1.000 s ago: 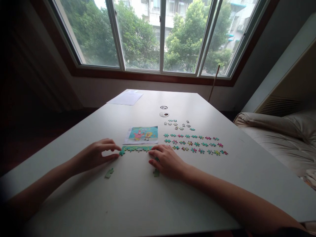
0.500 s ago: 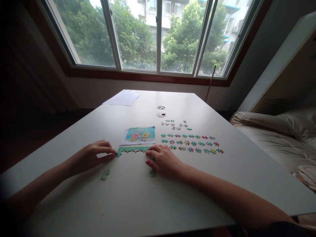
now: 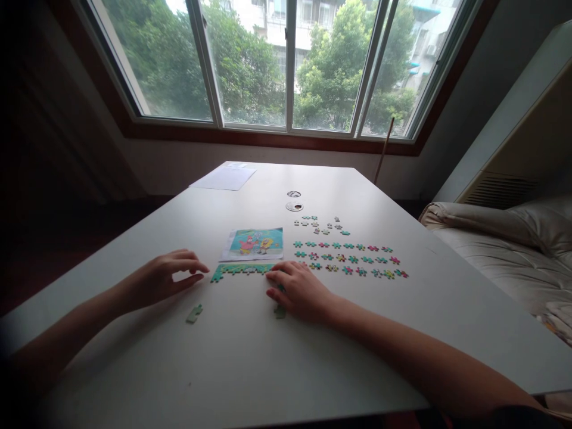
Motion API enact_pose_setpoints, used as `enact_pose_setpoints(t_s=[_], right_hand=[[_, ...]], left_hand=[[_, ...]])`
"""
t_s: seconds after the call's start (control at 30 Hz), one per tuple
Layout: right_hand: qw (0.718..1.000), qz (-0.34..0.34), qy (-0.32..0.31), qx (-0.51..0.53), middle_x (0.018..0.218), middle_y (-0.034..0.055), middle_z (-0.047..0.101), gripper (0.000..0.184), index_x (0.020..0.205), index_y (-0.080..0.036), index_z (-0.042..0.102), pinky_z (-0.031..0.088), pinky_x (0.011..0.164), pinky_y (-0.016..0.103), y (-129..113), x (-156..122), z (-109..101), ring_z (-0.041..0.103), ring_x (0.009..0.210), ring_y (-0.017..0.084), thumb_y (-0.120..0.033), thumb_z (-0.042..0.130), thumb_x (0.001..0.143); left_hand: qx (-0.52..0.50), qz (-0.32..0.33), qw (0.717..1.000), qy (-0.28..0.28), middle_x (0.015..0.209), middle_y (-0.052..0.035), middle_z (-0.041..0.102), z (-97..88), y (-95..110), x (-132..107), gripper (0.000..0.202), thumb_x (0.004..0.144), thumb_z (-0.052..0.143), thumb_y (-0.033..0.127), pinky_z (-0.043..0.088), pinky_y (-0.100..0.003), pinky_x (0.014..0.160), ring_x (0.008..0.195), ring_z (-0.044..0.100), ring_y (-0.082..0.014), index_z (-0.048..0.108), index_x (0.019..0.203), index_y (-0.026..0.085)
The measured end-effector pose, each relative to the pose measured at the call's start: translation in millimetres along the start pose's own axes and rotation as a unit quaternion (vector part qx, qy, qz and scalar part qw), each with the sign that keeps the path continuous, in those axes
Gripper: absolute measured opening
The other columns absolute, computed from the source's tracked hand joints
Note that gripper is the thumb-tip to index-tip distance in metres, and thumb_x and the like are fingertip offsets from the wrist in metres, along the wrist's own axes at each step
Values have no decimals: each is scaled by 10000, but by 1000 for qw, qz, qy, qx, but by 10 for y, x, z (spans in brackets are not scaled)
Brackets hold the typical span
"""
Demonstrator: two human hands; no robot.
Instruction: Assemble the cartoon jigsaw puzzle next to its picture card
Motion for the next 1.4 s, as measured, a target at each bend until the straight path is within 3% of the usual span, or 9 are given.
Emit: enact_pose_setpoints(t_s=[0.73, 1.03, 1.23, 1.4], right_hand=[[1000, -4, 1, 2, 1215, 125, 552, 327, 1187, -162, 574, 411, 976, 417, -37, 12, -15, 495, 1131, 235, -296, 490, 901], [1000, -22, 8, -5, 1186, 121, 561, 310, 1166, -170, 585, 431, 946, 393, -56, 21, -43, 510, 1097, 224, -307, 482, 907], [995, -51, 26, -87, 1102, 129, 590, 289, 1079, -164, 623, 433, 889, 432, -154, 140, -129, 504, 1053, 255, -349, 477, 912], [991, -96, 9, -97, 955, 93, 619, 214, 974, -193, 663, 436, 784, 362, -346, 396, -29, 523, 919, 222, -325, 516, 891]], left_hand=[[-41, 20, 998, -35, 805, -50, 610, 41, 128, -1, 208, 886, 495, 231, 438, -233, 642, 727, 569, -146, 702, 907, 223], [-16, -4, 1000, -2, 796, -46, 611, 13, 47, -2, 245, 888, 445, 242, 448, -246, 641, 719, 559, -155, 669, 977, 193], [-15, -14, 1000, -2, 798, -45, 609, 14, 34, 4, 278, 893, 432, 253, 445, -229, 619, 700, 549, -149, 662, 1042, 207], [-28, 0, 1000, -4, 819, -55, 609, 9, 84, 20, 284, 895, 431, 229, 439, -231, 629, 705, 551, -148, 672, 1044, 217]])
Point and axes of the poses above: each hand's wrist, its own x-axis towards the middle knuckle, its own z-axis out of the palm, y = z × x, the point moved 7 cm from there along x, towards the middle knuckle
